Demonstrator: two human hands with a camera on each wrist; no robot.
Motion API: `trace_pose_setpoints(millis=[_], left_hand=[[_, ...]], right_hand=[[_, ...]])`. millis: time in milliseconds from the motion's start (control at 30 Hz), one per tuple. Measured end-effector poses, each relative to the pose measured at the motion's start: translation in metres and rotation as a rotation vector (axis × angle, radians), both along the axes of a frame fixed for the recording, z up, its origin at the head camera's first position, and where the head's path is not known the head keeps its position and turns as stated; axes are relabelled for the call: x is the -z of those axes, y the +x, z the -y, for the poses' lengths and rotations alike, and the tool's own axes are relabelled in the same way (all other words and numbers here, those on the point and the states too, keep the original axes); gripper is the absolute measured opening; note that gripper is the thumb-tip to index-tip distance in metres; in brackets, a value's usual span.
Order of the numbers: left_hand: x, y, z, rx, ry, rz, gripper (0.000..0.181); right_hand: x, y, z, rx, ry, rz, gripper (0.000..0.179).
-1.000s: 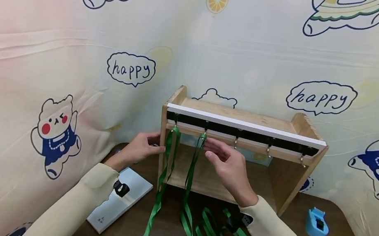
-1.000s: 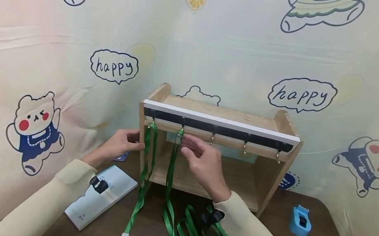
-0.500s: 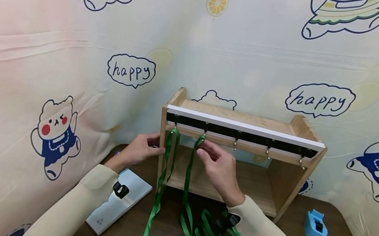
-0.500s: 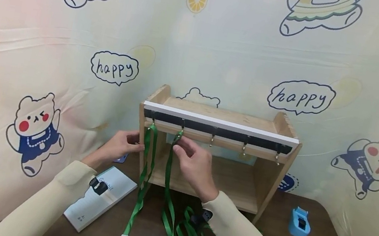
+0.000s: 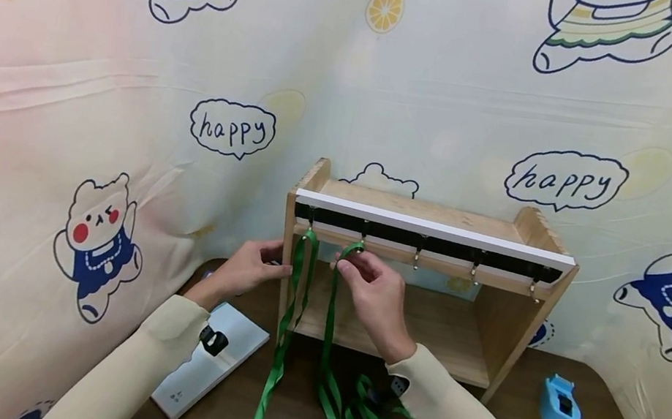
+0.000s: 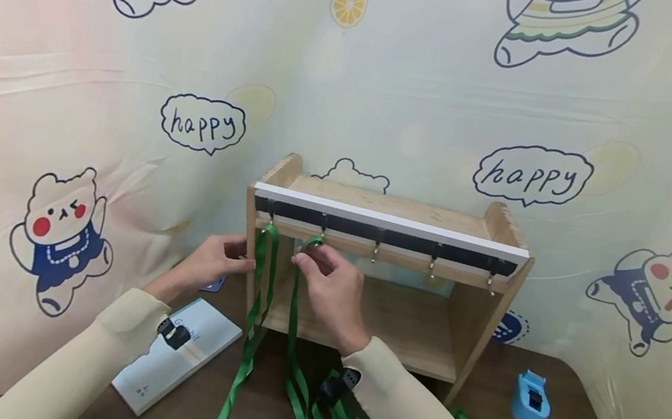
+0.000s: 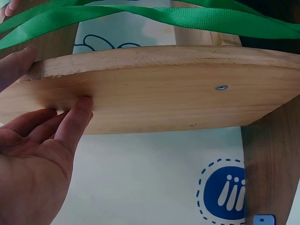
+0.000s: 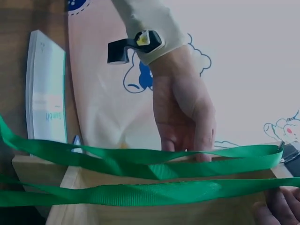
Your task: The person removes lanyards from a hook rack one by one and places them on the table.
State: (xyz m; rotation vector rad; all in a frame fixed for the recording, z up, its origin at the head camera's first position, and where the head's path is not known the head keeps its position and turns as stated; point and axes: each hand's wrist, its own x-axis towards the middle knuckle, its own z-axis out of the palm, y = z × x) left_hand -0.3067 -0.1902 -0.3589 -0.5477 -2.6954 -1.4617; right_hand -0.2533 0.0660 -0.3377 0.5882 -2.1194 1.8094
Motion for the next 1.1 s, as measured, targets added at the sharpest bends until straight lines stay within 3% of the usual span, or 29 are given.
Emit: trace_pose_setpoints(millis=[167, 467, 1100], left_hand=[[0.002, -0.001, 0.001, 0.005, -0.001, -0.007, 0.050], [-0.001, -0.001, 0.001, 0.012, 0.002, 0.000, 0.052], [0.000, -0.002, 0.003, 0.025, 0.012, -0.002, 0.051]], right_hand=[[0.001, 0.000, 0.003, -0.017, -0.045, 0.027, 0.027], [0.002, 0.001, 0.004, -0.017, -0.045, -0.098, 0.020], [0.009, 0.017, 0.001, -0.118, -0.133, -0.016, 0.019]])
